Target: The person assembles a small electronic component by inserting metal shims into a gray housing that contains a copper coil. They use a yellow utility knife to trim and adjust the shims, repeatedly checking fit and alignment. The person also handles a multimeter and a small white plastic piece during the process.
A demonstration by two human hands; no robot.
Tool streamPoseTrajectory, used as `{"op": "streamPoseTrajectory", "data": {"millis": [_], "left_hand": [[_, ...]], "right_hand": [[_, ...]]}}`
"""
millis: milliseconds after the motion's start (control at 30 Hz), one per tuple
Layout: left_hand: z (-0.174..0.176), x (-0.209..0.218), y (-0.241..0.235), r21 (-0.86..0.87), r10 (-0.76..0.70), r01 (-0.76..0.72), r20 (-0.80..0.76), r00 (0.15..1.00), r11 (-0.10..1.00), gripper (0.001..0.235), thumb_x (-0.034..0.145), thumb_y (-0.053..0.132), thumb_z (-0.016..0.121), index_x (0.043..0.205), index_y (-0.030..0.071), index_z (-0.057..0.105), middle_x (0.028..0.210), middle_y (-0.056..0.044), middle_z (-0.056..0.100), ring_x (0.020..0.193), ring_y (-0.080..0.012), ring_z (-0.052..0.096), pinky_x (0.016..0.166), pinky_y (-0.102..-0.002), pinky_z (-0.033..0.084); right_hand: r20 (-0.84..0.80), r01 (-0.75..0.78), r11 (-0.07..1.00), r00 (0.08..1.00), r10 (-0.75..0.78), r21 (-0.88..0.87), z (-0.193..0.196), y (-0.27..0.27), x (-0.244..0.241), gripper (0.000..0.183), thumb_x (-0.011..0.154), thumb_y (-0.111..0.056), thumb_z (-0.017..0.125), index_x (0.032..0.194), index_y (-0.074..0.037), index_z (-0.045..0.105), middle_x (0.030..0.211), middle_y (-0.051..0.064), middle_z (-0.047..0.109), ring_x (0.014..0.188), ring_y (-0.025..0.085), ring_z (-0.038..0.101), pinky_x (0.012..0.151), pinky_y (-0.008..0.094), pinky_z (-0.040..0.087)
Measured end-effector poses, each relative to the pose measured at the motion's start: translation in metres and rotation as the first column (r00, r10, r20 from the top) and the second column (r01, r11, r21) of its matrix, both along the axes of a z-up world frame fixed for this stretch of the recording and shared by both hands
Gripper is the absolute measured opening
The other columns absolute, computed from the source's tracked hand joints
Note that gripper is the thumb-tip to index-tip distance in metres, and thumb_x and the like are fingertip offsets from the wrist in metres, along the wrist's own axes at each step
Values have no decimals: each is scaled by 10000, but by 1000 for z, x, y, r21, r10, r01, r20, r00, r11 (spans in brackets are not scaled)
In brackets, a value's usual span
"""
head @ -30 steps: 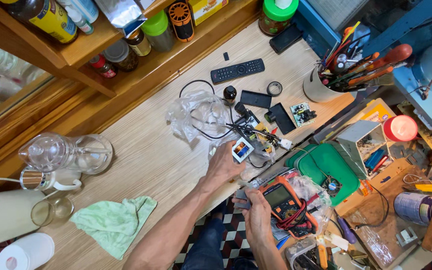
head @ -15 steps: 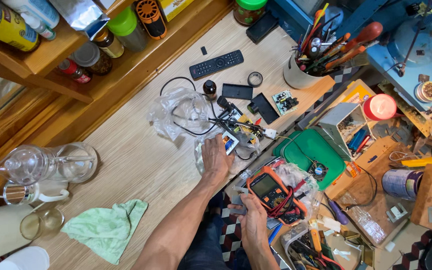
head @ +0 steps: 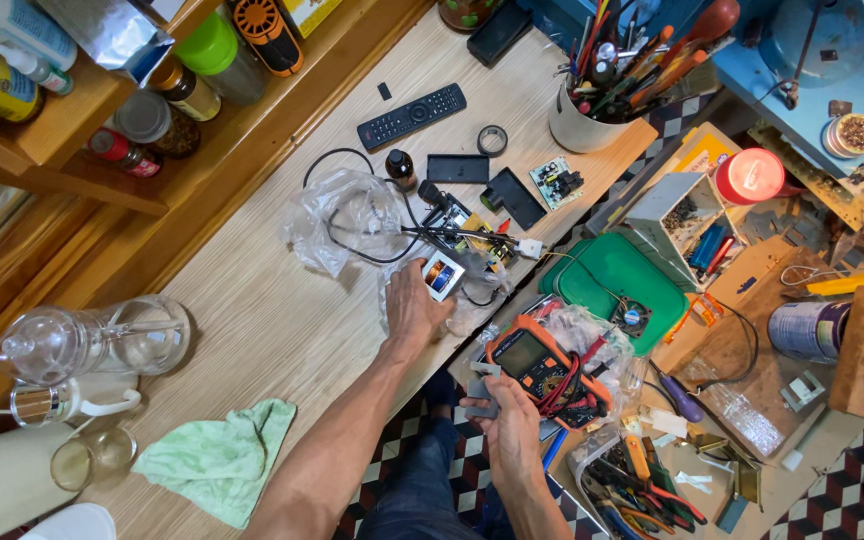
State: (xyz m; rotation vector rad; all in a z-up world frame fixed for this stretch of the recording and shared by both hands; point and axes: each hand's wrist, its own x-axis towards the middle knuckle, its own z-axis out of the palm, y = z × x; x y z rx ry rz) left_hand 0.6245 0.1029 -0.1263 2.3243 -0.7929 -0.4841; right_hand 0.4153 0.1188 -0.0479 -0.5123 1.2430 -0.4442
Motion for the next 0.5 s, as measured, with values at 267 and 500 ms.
{"op": "streamPoseTrajectory", "data": {"millis": [267,500], "left_hand": [[-8,-7,-3,7,10,-10,61,998,1000,807,611,306,932,1289,67,567,1161,-156,653,1101,-335,563,962,-471,409],[-18,-8,0,-98,43,-37,58,997,994,810,632,258,922,1338,86,566,1131,-143,664,1084,-308,577,946,-449,415]], "right_hand": [[-49,-28,1000,998,28,4,6,0,1,143,968,-154,579,961,-20,630,905,167,703,784,250,690,735,378,551],[-60,-59,998,996,59,-9,12,5,5,158,955,-149,541,954,-14,623,921,181,713,806,254,685,745,366,538]]}}
